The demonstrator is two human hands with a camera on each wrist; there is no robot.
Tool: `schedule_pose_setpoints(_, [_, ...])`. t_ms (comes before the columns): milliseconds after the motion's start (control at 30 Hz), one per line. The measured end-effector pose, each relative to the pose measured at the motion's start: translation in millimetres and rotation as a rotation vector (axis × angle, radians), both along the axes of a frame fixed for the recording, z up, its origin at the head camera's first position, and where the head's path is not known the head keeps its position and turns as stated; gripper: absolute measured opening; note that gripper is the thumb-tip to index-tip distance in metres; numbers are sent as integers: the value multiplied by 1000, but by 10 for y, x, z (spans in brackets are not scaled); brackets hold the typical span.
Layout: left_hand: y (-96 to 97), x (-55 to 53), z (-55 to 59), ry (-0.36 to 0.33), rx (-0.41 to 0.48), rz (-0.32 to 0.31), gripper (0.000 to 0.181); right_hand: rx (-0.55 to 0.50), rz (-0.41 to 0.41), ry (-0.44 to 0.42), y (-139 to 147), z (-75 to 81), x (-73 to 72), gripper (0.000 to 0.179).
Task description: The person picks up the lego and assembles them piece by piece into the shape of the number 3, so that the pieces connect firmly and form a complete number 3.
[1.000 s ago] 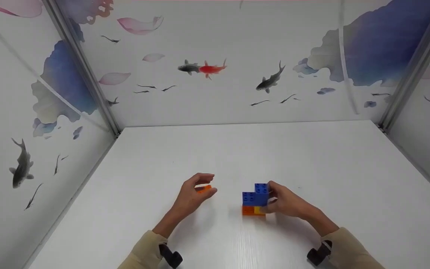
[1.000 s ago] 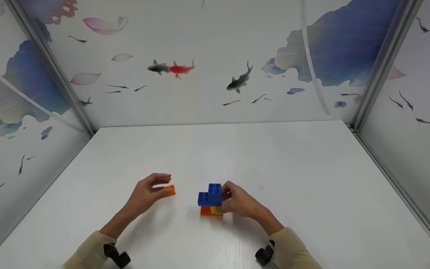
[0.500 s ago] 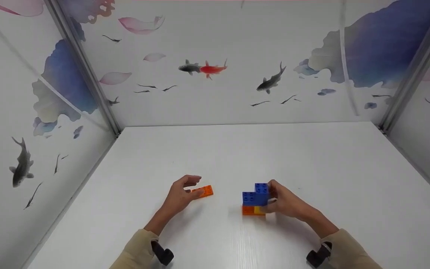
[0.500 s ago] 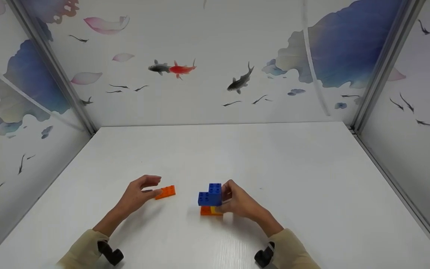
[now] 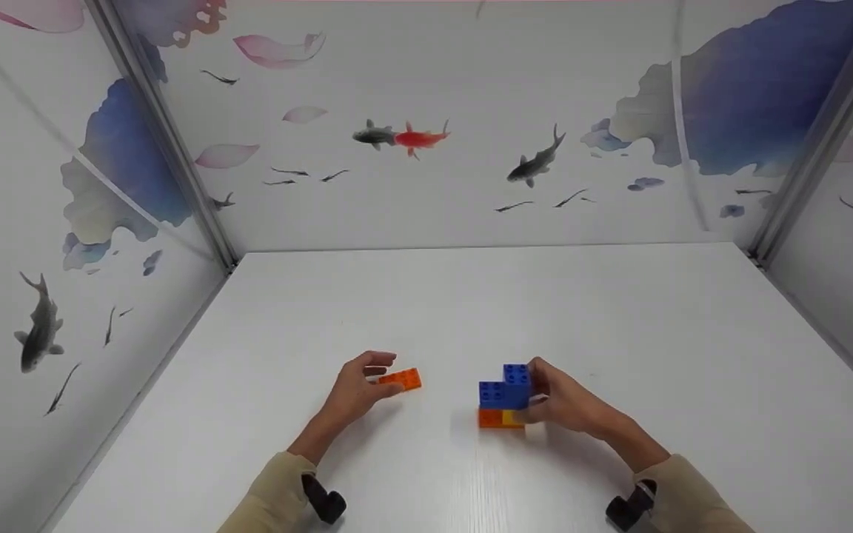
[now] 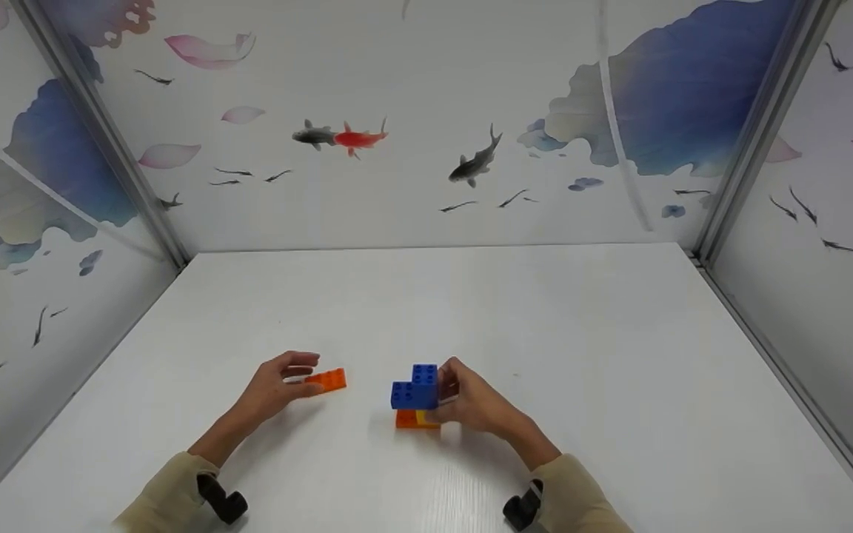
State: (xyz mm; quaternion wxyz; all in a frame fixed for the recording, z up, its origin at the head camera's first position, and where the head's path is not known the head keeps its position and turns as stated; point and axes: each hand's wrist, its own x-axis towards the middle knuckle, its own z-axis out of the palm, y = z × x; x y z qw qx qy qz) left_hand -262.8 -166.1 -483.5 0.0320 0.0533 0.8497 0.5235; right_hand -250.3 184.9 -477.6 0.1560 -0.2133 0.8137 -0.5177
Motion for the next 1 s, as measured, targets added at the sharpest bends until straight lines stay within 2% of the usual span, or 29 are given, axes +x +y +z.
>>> schedule_pose_setpoints(167, [4, -9, -32, -27, -19, 26, 50, 19, -9, -2, -6, 6, 7, 49])
schedule_pose_setpoints(333, [15, -24, -61, -20, -85, 35, 51, 38, -20, 0, -9, 8, -5, 50])
schedule_pose_setpoints(533, [55, -38, -85, -24, -123, 52, 49, 27, -24, -11, -9, 5, -2, 51])
schedule_pose_setpoints(800, [119, -20, -91, 15, -196, 89, 41, 13, -14, -1, -8, -14, -4, 48])
schedule_pose_setpoints(1000, [154, -13, -69, 19, -148, 99, 36, 28, -24, 2, -9, -9, -4, 48])
